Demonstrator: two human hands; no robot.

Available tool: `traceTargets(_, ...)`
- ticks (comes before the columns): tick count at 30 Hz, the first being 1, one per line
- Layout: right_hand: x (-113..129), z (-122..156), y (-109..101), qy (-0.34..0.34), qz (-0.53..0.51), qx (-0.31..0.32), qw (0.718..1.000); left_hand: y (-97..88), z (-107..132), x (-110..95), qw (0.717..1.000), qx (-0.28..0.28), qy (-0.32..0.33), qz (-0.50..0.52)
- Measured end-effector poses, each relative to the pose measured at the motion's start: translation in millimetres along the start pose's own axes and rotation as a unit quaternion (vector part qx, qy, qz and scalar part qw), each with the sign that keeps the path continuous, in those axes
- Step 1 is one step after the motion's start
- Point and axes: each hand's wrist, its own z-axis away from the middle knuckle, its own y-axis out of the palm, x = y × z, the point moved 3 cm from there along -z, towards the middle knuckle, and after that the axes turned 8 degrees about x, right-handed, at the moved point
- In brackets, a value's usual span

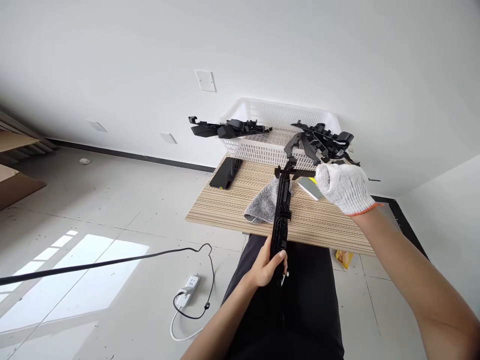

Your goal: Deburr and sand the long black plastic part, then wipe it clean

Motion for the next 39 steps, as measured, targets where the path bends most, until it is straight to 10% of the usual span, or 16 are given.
traceTargets(8,-3,7,1,-0.051,-0.003,0.001,0.999,-2.7,1,0,1.0,0.006,-0.006,-0.011)
traceTargets(18,-7,23,6,0.069,-0.049,-0.11,0.99,-3.2,1,-1,0.998,0.029,-0.014,-0.052)
traceTargets(25,0,24,2,0.064,-0.039,-0.061,0.995,-3.2,2,0,0.997,0.034,-0.014,-0.07)
traceTargets(30,3,39,0,0.092,-0.076,-0.162,0.979,-2.9,2,-1,0.998,0.027,-0.013,-0.057)
traceTargets(39,24,64,8,-0.07,-0.079,-0.104,0.989,-4.7,3,2,0.998,0.016,-0.014,-0.061)
